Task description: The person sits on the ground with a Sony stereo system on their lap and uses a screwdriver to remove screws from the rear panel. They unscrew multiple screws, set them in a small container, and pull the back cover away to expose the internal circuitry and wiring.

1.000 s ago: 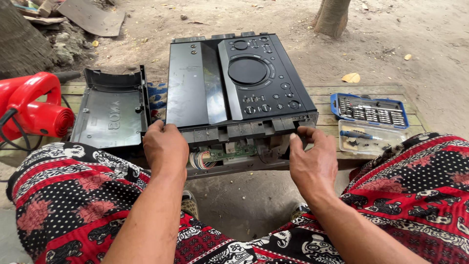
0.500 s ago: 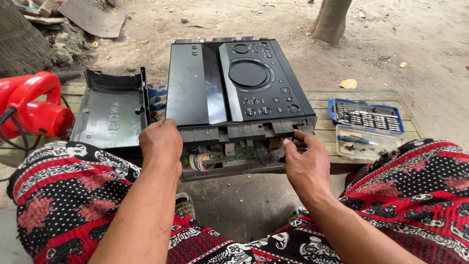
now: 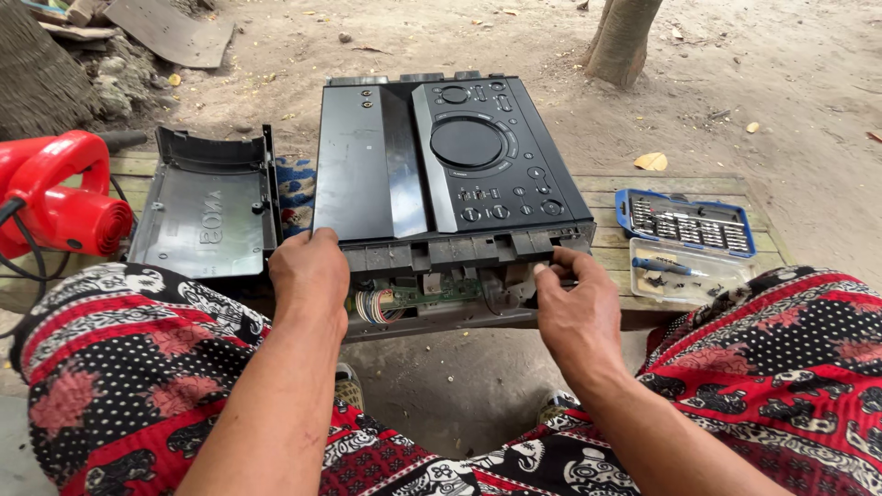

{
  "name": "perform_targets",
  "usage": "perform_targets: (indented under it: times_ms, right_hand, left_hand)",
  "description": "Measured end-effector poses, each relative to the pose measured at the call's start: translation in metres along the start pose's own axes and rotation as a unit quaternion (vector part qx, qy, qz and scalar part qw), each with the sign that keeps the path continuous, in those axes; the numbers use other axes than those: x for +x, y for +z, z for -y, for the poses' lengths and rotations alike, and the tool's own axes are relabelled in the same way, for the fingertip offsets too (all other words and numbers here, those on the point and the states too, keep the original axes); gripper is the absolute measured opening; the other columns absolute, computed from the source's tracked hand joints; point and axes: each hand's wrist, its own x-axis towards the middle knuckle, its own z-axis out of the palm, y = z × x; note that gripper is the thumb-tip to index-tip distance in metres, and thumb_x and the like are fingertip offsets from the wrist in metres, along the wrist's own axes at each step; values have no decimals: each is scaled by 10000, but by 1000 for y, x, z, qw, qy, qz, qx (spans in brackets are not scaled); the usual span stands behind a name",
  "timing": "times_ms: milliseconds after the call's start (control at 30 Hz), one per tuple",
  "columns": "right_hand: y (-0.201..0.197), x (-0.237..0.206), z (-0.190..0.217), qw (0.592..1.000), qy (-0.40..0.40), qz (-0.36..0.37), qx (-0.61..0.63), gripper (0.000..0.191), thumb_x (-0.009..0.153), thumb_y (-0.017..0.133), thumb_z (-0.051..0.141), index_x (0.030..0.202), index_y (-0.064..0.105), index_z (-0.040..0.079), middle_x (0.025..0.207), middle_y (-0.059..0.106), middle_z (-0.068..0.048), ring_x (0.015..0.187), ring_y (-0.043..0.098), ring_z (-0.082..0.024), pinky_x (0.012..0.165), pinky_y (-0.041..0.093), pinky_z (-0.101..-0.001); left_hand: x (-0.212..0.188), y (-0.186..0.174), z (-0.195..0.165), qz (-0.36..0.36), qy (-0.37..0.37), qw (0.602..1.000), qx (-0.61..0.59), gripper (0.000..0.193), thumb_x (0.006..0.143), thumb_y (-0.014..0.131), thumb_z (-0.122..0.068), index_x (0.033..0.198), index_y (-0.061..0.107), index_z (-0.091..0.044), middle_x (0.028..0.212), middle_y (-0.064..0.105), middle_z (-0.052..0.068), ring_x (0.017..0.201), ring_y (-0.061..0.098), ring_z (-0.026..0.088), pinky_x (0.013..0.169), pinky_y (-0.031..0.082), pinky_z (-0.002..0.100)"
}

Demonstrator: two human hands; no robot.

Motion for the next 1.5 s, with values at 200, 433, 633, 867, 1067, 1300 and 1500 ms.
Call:
perform_targets:
  times_ms: [200,433,633,867,1067,1300,1500]
  right_hand:
    - [2,3,-5,999,-31,-16,-14,401,903,697,245,1215,692,-6,938,732,-83,810,641,-179,764,512,-328]
    - [3,4,-10,999,-26,-15,-17,384,901,671,221,1220,695,9,947,747,-85,823,672,-189,780,524,-333]
    - [5,5,-11,1000,-27,-11,-7,388,905,662,214,1233,681,9,951,752,-80,824,682,-174,775,533,-327]
    - [2,-1,-2,1000,-3,2,-7,398,902,661,215,1251,669,24,940,743,-60,800,660,-158,756,526,-323]
    - [-1,-2,2,1000,2,1,-11,390,907,671,221,1244,667,24,951,729,-50,771,628,-157,737,510,-325]
    - [4,2,-6,1000,3,-4,-8,374,898,677,204,1224,669,21,933,733,-60,770,633,-157,726,518,-322]
    - [1,3,-8,1000,-18,0,-3,354,914,654,193,1221,679,20,952,742,-66,790,654,-157,746,527,-319]
  left_hand:
    - [-3,-2,-9,-1,-27,999,-23,293,898,602,-182,1102,718,-6,897,673,54,791,592,163,697,467,360]
    - [-9,-3,-10,-3,-22,1000,3,298,920,582,-198,1106,735,-23,906,687,53,796,598,167,701,478,376]
    - [-5,-4,-9,-14,-62,998,-28,267,913,579,-180,1098,736,-71,834,602,27,729,504,164,640,396,402]
    - [-2,0,1,3,-9,1000,-28,252,914,571,-167,1019,729,-2,789,600,17,713,523,139,653,441,340]
    - [-5,-4,-5,-4,-22,999,-38,254,901,584,-165,1042,738,-21,817,617,13,760,539,130,680,455,338]
    - [-5,-2,-4,-11,-11,999,-33,272,902,598,-175,1084,739,-30,848,661,21,770,587,137,696,480,333]
    - [-5,3,7,-4,36,999,16,291,934,555,-169,1099,714,10,913,698,86,806,622,186,743,500,369]
